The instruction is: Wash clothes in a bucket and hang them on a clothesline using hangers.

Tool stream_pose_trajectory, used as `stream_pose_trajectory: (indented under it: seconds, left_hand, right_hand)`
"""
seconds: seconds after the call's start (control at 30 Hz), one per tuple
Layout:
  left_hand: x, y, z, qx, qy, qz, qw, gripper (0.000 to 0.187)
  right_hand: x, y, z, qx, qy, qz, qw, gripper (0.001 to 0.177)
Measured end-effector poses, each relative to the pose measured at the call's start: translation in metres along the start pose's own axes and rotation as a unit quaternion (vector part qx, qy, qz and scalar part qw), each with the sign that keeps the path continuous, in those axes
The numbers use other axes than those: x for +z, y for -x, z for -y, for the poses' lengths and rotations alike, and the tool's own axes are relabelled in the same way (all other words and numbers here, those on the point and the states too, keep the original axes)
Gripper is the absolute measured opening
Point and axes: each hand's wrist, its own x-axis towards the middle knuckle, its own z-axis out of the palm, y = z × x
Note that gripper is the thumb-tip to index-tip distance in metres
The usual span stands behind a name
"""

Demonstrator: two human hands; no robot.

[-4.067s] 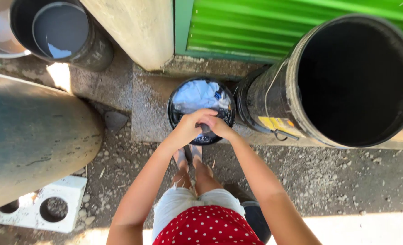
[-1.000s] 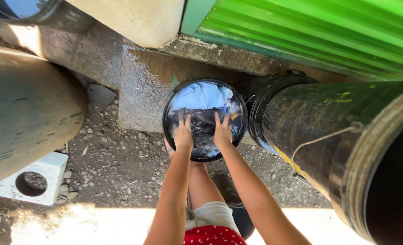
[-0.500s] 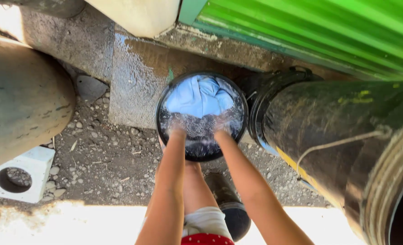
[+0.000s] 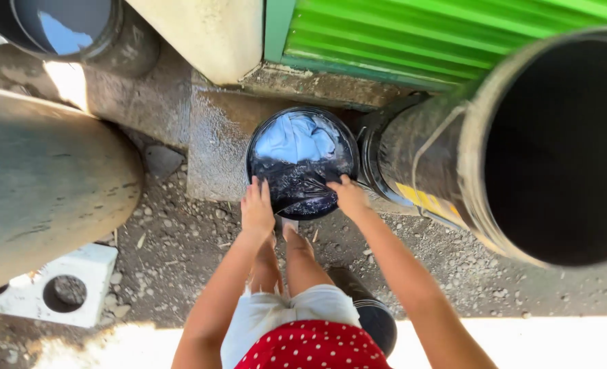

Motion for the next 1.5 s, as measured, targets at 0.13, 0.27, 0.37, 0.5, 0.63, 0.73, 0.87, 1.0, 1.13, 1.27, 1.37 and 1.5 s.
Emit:
stream_pose_trajectory:
  seconds: [0.13, 0.27, 0.37, 0.5, 0.63, 0.73, 0.87, 1.0, 1.13, 1.27, 1.37, 1.5]
  left_hand:
    - [-0.083, -0.022, 0.014, -0.009, 0.234, 0.014, 0.972, 0.090]
    - [-0.215, -0.014, 0.004, -0.018, 0.259, 0.058, 0.964, 0.093]
    - [-0.310, 0.006, -0.011, -0.037, 0.193, 0.113, 0.974, 0.086]
    - [-0.378, 0.033, -0.023, 0.039, 0.248, 0.022, 0.968, 0.087]
    - [-0.430, 0.059, -0.044, 0.133, 0.300, -0.022, 0.944, 0.084]
    - [-0.434, 0.061, -0.054, 0.171, 0.354, -0.049, 0.918, 0.084]
    - [-0.392, 0.031, -0.063, 0.127, 0.361, -0.001, 0.924, 0.087]
    - [-0.248, -0.011, -0.056, 0.071, 0.261, 0.101, 0.957, 0.086]
    - [-0.096, -0.048, -0.031, 0.014, 0.152, 0.128, 0.980, 0.084]
    - [-0.035, -0.057, -0.032, -0.006, 0.064, 0.264, 0.962, 0.103]
    - [0.011, -0.041, -0.042, 0.035, 0.024, 0.301, 0.953, 0.110]
    - [0.036, -0.052, -0.044, 0.022, 0.042, 0.291, 0.956, 0.108]
  right_hand:
    - [-0.040, 0.031, -0.005, -0.004, -0.015, -0.046, 0.999, 0.043]
    - [-0.111, 0.090, 0.021, -0.045, 0.033, -0.155, 0.986, 0.015]
    - [-0.186, 0.154, 0.058, -0.003, 0.152, -0.149, 0.977, 0.016]
    - [-0.267, 0.237, 0.091, -0.026, 0.097, -0.300, 0.949, 0.031]
    - [-0.307, 0.292, 0.117, -0.054, 0.073, -0.415, 0.905, 0.051]
    - [-0.311, 0.303, 0.124, -0.077, 0.007, -0.514, 0.854, 0.042]
    - [-0.305, 0.270, 0.132, -0.182, -0.054, -0.443, 0.876, 0.035]
    - [-0.220, 0.169, 0.108, -0.125, -0.105, -0.267, 0.950, 0.030]
    - [-0.099, 0.059, 0.072, -0.011, -0.033, -0.120, 0.992, 0.024]
    - [0.030, -0.033, 0.042, 0.076, 0.079, -0.062, 0.992, 0.024]
    - [0.027, -0.037, 0.068, 0.102, 0.097, -0.003, 0.990, 0.031]
    - [0.053, -0.053, 0.068, 0.114, 0.067, 0.047, 0.990, 0.068]
